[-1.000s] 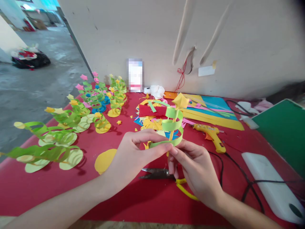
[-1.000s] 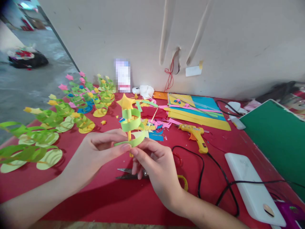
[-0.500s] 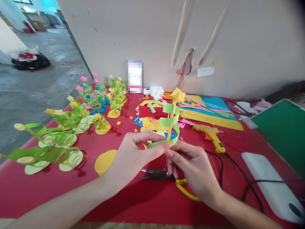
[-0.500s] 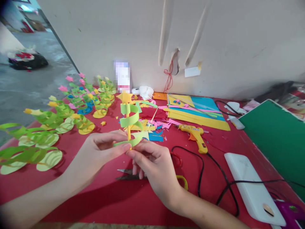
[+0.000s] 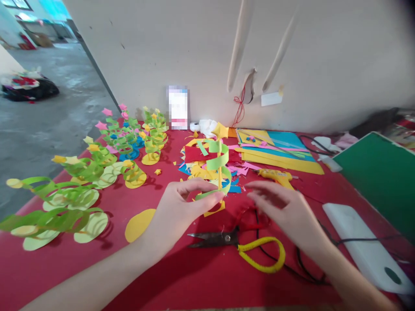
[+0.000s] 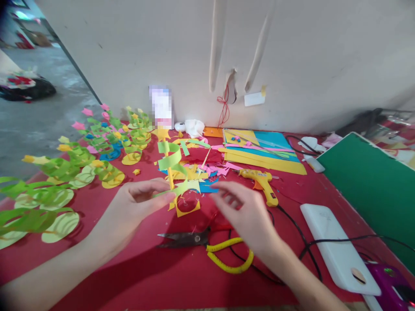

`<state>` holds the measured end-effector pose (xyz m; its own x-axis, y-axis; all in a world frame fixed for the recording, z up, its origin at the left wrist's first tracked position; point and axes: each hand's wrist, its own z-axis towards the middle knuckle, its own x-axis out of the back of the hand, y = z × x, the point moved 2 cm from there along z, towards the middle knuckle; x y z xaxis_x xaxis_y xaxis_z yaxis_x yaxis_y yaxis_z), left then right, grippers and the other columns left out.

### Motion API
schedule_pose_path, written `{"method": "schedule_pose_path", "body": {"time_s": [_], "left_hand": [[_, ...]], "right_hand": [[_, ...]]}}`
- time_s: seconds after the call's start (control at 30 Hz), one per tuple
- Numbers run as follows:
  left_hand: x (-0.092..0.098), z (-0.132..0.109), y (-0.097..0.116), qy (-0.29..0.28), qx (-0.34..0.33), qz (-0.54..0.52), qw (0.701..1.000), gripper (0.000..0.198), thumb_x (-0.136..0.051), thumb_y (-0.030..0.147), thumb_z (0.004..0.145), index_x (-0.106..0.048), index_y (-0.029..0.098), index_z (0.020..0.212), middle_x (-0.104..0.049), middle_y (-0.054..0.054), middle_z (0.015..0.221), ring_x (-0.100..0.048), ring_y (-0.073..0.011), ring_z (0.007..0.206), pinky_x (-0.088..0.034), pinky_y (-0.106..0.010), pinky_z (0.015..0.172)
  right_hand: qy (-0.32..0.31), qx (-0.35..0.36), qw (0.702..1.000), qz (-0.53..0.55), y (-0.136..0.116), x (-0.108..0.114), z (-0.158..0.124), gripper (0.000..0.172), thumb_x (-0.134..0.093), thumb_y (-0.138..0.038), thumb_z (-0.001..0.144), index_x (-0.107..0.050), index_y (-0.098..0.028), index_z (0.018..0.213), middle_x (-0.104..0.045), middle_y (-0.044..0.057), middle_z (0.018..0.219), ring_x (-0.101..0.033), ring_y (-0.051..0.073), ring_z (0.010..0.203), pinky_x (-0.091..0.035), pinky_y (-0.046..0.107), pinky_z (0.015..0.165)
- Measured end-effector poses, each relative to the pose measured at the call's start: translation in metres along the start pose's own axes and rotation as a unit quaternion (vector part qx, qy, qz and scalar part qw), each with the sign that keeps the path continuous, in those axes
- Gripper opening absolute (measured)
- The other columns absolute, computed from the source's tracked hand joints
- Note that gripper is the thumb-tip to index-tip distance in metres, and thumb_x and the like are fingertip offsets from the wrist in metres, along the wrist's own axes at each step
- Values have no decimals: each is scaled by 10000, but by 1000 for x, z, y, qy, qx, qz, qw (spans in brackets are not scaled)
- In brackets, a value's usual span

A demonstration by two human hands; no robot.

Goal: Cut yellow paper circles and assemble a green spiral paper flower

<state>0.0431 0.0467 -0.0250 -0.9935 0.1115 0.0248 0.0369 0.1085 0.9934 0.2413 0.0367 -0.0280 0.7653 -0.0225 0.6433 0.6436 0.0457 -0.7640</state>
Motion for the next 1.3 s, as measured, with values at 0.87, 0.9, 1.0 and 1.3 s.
{"method": "schedule_pose_path", "body": {"time_s": [0.87,0.9,1.0,1.3], "left_hand": [[-13,-5,2,-7,98,-107,989,69,-723,167,579,-668,195,548,-674,34,521,-623,-94,512,-479,-128,480],[-13,-5,3,-9,94,-110,989,78,-724,165,582,-668,201,542,-668,44,507,-614,-81,492,-471,-113,468],[-10,-7,3,-32,83,-117,989,81,-719,180,607,-675,225,556,-669,67,513,-601,-56,478,-464,-86,478],[-8,-11,1,-51,55,-93,993,30,-710,247,624,-688,249,603,-696,63,589,-625,-82,531,-470,-107,476]], "right_hand": [[149,-66,987,15,44,53,-7,282,-670,-344,640,-453,-209,758,-483,-27,611,-476,126,506,-412,230,450],[161,-63,985,2,36,51,-9,306,-683,-356,618,-454,-207,756,-472,-34,592,-452,119,484,-391,224,419],[176,-38,983,-34,16,42,-14,337,-680,-389,591,-464,-197,764,-473,-42,547,-435,112,443,-371,214,370],[199,29,974,-101,2,25,-22,273,-610,-395,651,-509,-189,799,-493,-25,531,-406,106,388,-350,213,313]]}}
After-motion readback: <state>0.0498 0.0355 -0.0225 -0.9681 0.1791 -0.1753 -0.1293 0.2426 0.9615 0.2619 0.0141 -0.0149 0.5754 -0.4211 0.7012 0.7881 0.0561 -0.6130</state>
